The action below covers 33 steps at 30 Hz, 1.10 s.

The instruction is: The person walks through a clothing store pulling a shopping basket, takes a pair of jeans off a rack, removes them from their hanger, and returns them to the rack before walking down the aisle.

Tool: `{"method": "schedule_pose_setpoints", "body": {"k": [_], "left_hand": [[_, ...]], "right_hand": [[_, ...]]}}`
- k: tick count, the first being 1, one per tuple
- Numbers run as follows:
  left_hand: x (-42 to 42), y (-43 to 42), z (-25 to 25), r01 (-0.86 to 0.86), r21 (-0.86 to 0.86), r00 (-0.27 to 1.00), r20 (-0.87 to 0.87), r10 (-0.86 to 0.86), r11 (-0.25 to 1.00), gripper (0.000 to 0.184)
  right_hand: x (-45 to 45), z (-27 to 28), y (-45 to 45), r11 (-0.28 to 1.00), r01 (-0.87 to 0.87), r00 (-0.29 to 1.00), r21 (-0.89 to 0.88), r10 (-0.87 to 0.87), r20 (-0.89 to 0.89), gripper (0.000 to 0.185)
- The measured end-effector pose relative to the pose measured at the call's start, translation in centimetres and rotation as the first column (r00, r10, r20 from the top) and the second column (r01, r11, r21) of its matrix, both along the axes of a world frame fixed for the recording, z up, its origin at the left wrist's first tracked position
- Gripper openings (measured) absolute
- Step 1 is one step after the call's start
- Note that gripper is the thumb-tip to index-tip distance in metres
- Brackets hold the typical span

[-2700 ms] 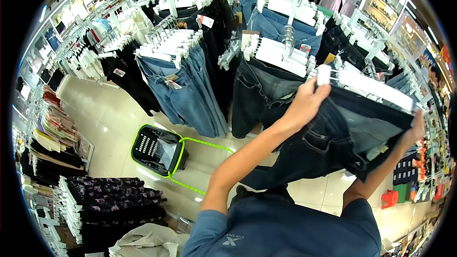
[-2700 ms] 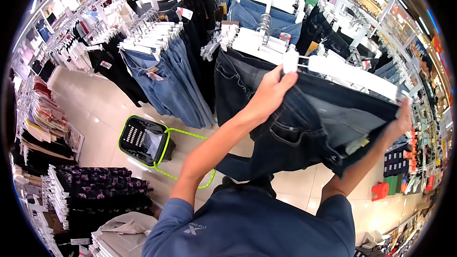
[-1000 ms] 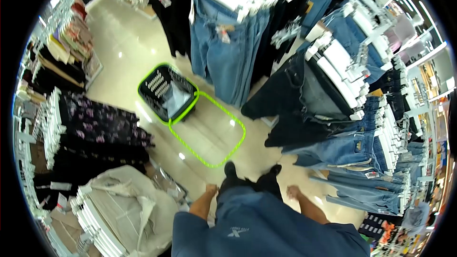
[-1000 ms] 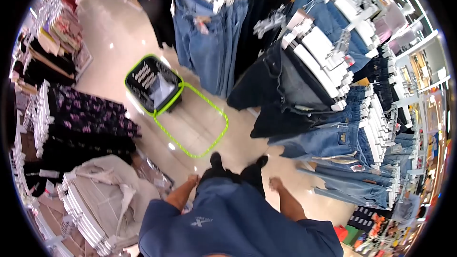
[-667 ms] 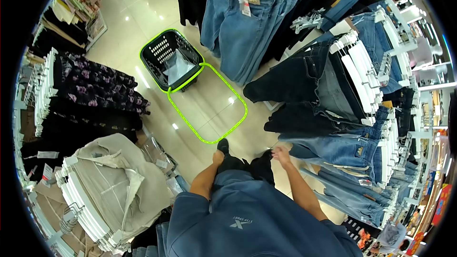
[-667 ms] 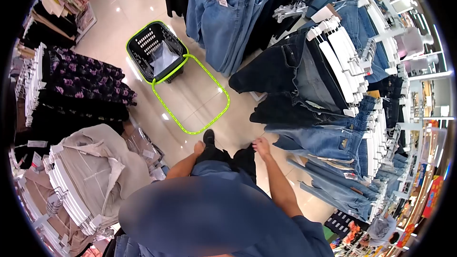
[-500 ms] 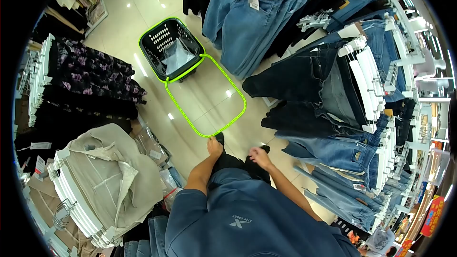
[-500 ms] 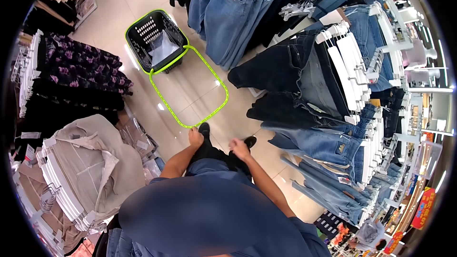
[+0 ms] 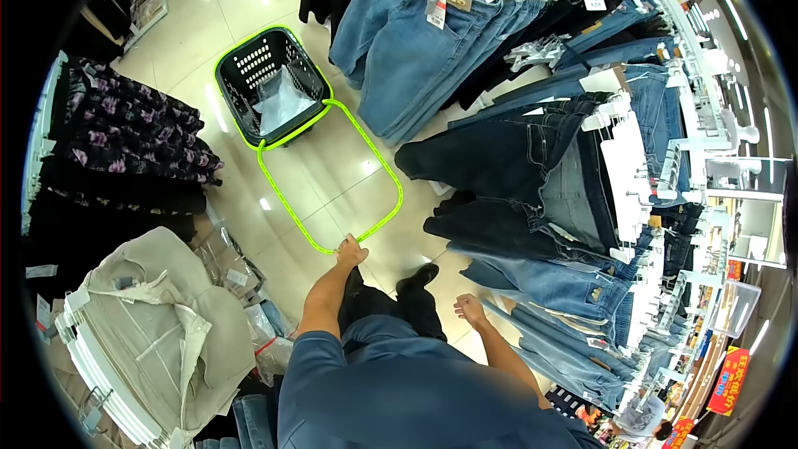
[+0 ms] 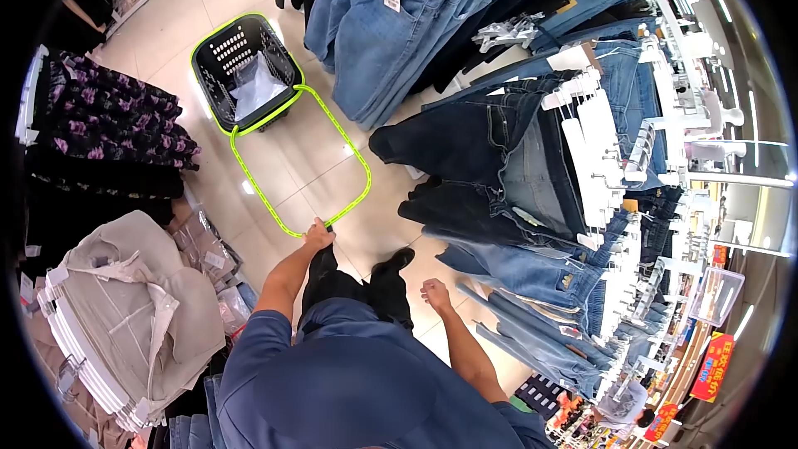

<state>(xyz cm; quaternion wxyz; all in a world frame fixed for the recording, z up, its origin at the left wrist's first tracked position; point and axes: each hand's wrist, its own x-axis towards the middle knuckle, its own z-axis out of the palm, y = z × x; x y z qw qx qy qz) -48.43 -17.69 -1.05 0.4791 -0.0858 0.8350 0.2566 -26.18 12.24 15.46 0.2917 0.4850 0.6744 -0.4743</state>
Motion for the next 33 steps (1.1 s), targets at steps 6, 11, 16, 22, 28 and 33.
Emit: {"method": "schedule_pose_setpoints", "body": {"k": [6,11,16,22,28,33], "left_hand": [[-0.8,-0.4,0.2,0.082,-0.012,0.997,0.0,-0.082,0.997,0.056],[-0.5,-0.8,1.2,0.148,-0.057,0.989,-0.003,-0.148,0.987,0.049],[-1.1,-2.0,3.2,0.163,0.061,0.981,0.099,-0.168,0.985,0.044],[-1.0,-4.9,4.5,0.203,0.135,0.978,0.03,-0.208,0.97,0.056],[-0.7,-6.9,3.3,0.185,0.095,0.982,0.006,-0.186,0.978,0.054],[-0.4,-6.9,1.1,0.181,0.087,0.983,-0.03,-0.179,0.98,0.052]], "right_hand": [[-1.1,-1.2,-2.7,0.997,-0.015,1.0,-0.075,0.013,-0.019,0.023],[-5.2,-1.8,-7.9,0.961,-0.216,0.974,-0.174,0.2,-0.104,0.022],[-9.6,-3.2,-9.7,0.892,-0.435,0.883,-0.121,0.397,-0.252,0.025],[-13.3,-3.1,-8.4,0.92,-0.381,0.911,-0.092,0.356,-0.211,0.021],[-13.5,-5.3,-6.9,0.937,-0.35,0.891,0.009,0.335,-0.306,0.018],[-16.4,-3.0,-7.7,0.971,-0.199,0.892,-0.134,0.123,-0.434,0.016]]}}
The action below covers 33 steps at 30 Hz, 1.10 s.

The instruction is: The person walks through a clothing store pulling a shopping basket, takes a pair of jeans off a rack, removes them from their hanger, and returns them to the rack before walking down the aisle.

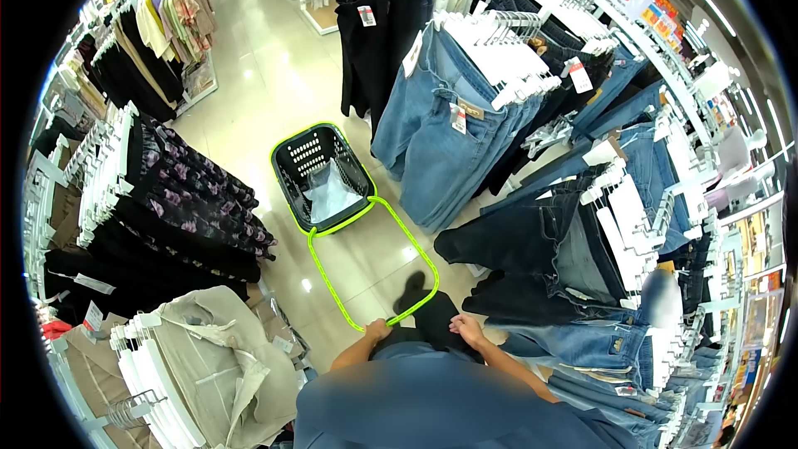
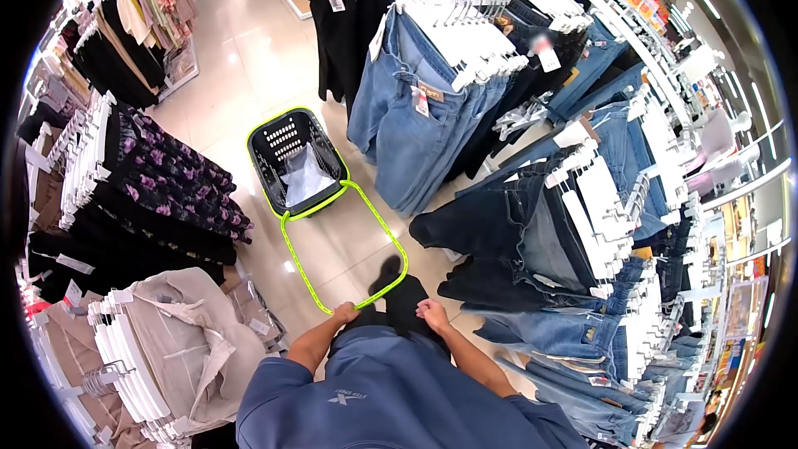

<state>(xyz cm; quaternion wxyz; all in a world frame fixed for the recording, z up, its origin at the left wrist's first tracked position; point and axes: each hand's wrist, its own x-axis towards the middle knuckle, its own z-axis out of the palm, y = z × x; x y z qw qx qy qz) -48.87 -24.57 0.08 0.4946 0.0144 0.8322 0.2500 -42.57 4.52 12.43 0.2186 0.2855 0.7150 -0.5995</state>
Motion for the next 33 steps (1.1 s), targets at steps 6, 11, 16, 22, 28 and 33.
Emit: {"method": "schedule_pose_setpoints", "body": {"k": [6,11,16,22,28,33], "left_hand": [[-0.1,-0.6,-1.3,-0.036,0.019,0.998,-0.048,0.037,0.999,0.043],[-1.5,-3.5,-2.7,0.03,-0.014,0.998,-0.059,-0.031,0.999,0.028],[-6.0,-5.2,2.1,0.095,-0.055,0.991,-0.088,-0.099,0.994,0.032],[-13.2,-6.4,3.9,0.176,-0.03,0.967,-0.18,-0.178,0.984,0.036],[-21.1,-6.4,8.2,0.025,0.013,0.939,-0.344,-0.019,1.0,0.047],[-27.4,-5.4,12.5,-0.289,-0.003,0.89,-0.37,0.267,0.957,0.058]], "right_hand": [[-4.8,-1.8,-0.7,0.997,-0.059,0.994,-0.044,0.063,0.088,0.018],[-9.5,-6.1,0.0,0.964,-0.265,0.948,0.034,0.254,0.191,0.018],[-16.1,-5.7,-0.2,0.961,-0.277,0.924,0.002,0.266,0.273,0.019],[-23.5,-5.5,-1.3,0.995,-0.088,0.96,-0.037,0.095,0.262,0.019],[-29.4,-6.0,-1.2,0.992,-0.123,0.929,-0.032,0.126,0.347,0.021],[-36.7,-3.0,-4.1,0.863,-0.102,0.973,0.494,0.191,-0.132,0.055]]}}
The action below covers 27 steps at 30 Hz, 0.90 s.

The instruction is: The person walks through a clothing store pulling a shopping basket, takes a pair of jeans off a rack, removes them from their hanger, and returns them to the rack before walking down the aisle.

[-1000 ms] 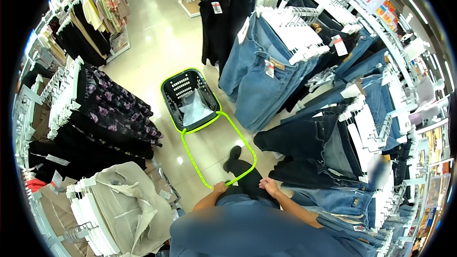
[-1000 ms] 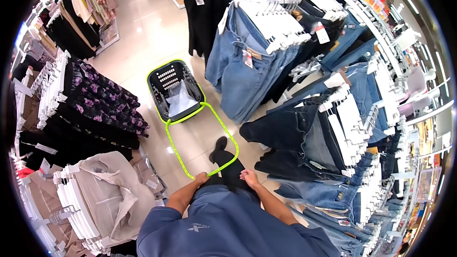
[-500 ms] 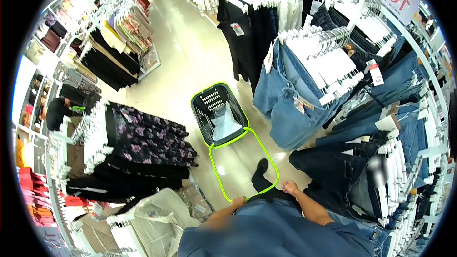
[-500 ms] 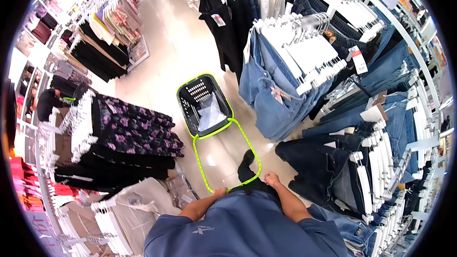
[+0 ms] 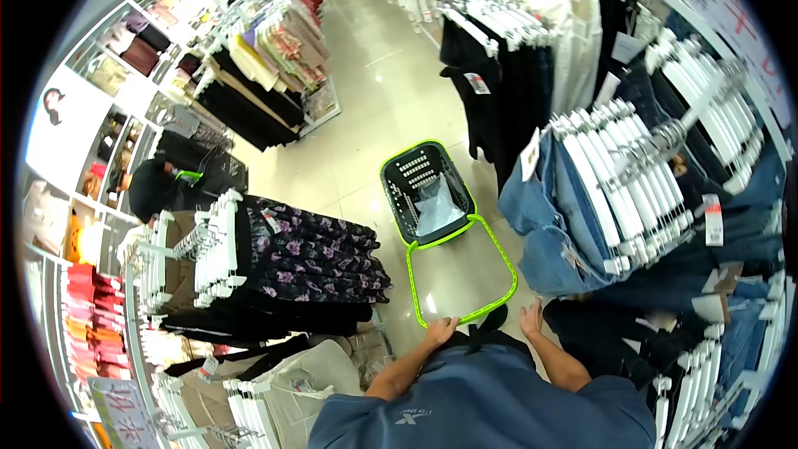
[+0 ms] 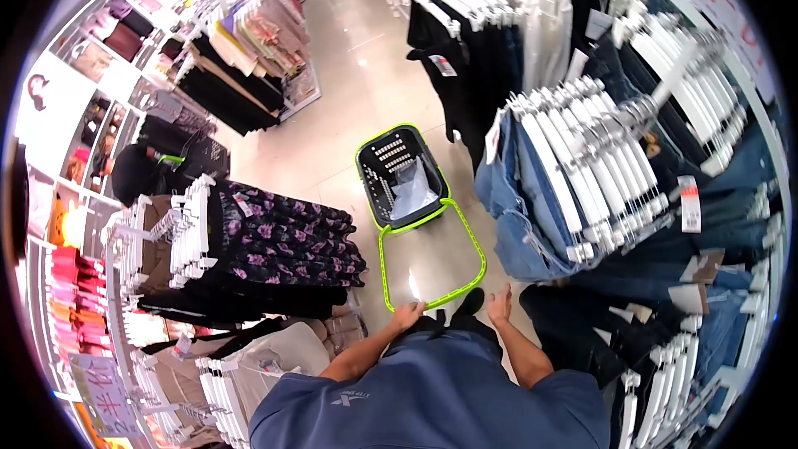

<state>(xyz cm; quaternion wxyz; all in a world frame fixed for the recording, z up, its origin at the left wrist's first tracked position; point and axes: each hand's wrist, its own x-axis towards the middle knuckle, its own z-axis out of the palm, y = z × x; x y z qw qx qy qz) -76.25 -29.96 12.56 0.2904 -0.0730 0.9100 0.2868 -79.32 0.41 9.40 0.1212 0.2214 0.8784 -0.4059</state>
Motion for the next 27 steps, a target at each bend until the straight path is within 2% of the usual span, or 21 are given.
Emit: {"method": "schedule_pose_setpoints", "body": {"k": [2,4,6,7,10,11,12,13,14,15,22,23,26,27], "left_hand": [[-1.6,-0.2,0.8,-0.128,0.011,0.992,-0.005,0.128,0.992,0.062],[-2.5,-0.4,0.6,-0.174,-0.045,0.976,-0.138,0.166,0.984,0.061],[-3.8,-0.4,0.9,-0.221,-0.104,0.96,-0.199,0.197,0.97,0.06],[-4.3,-0.2,1.3,-0.252,-0.111,0.93,-0.302,0.209,0.961,0.055],[-6.1,0.0,3.8,-0.347,-0.125,0.824,-0.514,0.238,0.93,0.051],[-6.7,-0.4,4.3,-0.317,-0.145,0.817,-0.544,0.192,0.937,0.05],[-7.5,-1.2,4.7,-0.286,-0.164,0.806,-0.573,0.145,0.944,0.048],[-8.5,-1.9,5.0,-0.258,-0.262,0.788,-0.614,0.045,0.93,0.046],[-9.4,-2.4,5.4,-0.263,-0.267,0.77,-0.637,0.035,0.927,0.044],[-10.0,-3.0,5.6,-0.257,-0.252,0.754,-0.656,0.031,0.933,0.044],[-17.4,-9.8,6.2,-0.153,-0.276,0.75,-0.658,-0.071,0.949,0.045],[-18.4,-10.9,6.2,-0.161,-0.259,0.765,-0.642,-0.045,0.952,0.047],[-20.9,-14.2,6.1,-0.166,-0.194,0.782,-0.624,0.009,0.967,0.049],[-21.5,-15.3,5.2,-0.156,-0.219,0.805,-0.593,-0.005,0.963,0.049]], "right_hand": [[-3.7,3.0,-2.0,0.996,-0.084,0.953,0.004,0.082,-0.292,0.07],[-7.5,6.7,-4.1,0.977,-0.206,0.898,0.054,0.211,-0.386,0.064],[-10.5,8.8,-6.3,0.917,-0.343,0.808,0.205,0.399,-0.433,0.049],[-11.9,9.6,-6.9,0.874,-0.396,0.752,0.281,0.484,-0.447,0.043],[-14.6,8.2,-8.5,0.749,-0.573,0.663,0.332,0.662,-0.35,0.03],[-15.1,7.9,-8.7,0.708,-0.592,0.649,0.385,0.702,-0.291,0.038],[-15.4,8.1,-8.9,0.678,-0.631,0.658,0.376,0.725,-0.204,0.04],[-15.7,8.3,-9.1,0.651,-0.664,0.662,0.367,0.741,-0.117,0.042],[-16.3,8.8,-9.4,0.626,-0.692,0.662,0.359,0.749,-0.031,0.045],[-16.8,9.2,-9.8,0.643,-0.674,0.646,0.364,0.752,-0.13,0.048],[-22.8,9.6,-15.5,0.761,-0.585,0.736,0.279,0.643,-0.211,0.04],[-24.1,9.6,-16.8,0.759,-0.553,0.71,0.344,0.646,-0.282,0.036],[-27.3,9.8,-20.1,0.725,-0.609,0.732,0.322,0.67,-0.123,0.035],[-28.5,9.7,-20.9,0.669,-0.682,0.694,0.296,0.719,-0.027,0.036]]}}
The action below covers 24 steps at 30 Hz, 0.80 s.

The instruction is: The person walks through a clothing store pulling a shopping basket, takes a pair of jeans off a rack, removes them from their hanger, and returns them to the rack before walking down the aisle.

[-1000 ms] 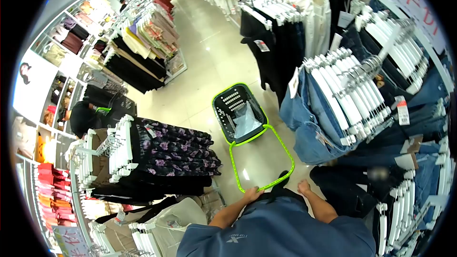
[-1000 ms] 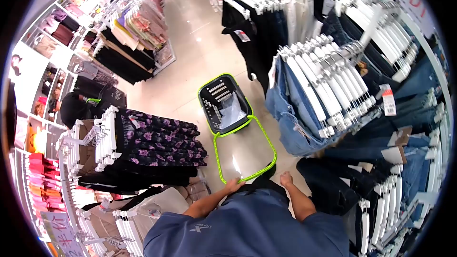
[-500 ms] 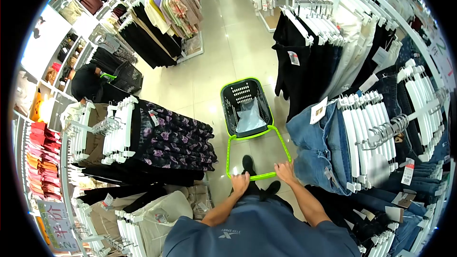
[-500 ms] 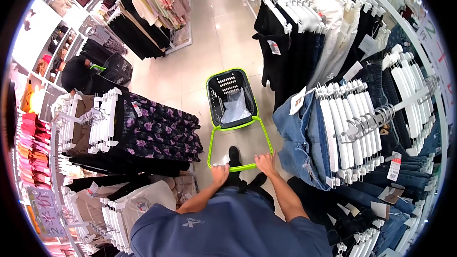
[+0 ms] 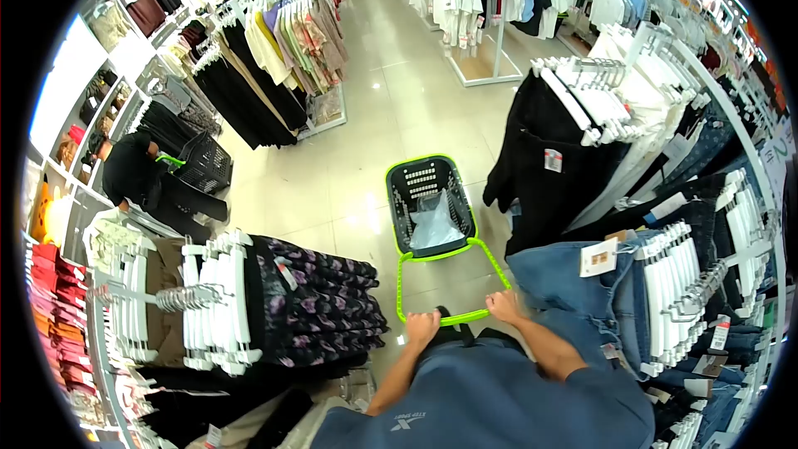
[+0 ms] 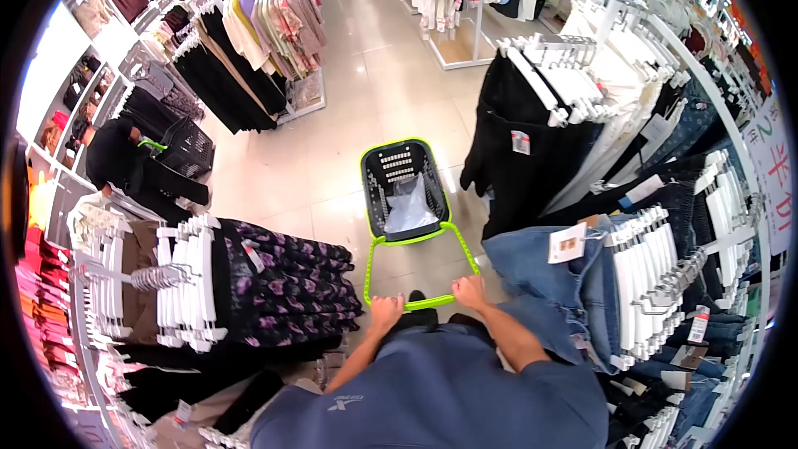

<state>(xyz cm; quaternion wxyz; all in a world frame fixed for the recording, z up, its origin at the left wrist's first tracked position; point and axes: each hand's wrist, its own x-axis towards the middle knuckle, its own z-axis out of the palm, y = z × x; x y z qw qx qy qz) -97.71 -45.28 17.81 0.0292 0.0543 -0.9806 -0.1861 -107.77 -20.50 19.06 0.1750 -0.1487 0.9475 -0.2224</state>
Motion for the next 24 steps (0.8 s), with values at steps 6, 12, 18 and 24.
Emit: {"method": "schedule_pose_setpoints", "body": {"k": [6,12,18,24], "left_hand": [[-1.8,-4.1,-1.1,-0.219,0.13,0.955,0.232,0.185,0.967,0.033],[-4.2,-6.6,-2.1,-0.797,0.348,0.567,0.149,0.81,0.494,0.072],[-9.4,-11.4,-0.6,-0.703,0.635,0.46,0.061,0.886,0.321,0.073],[-19.1,-16.3,2.0,-0.618,0.731,0.446,0.022,0.895,0.29,0.072]], "right_hand": [[-4.5,-3.2,-5.7,0.897,-0.303,0.952,0.323,0.266,0.154,0.042],[-6.8,-1.2,-12.0,0.873,-0.394,0.905,0.287,0.314,0.287,0.041],[-9.7,0.4,-16.0,0.923,-0.353,0.88,0.152,0.273,0.388,0.058],[-17.8,4.5,-19.1,0.884,-0.312,0.455,-0.347,0.46,0.763,0.079]]}}
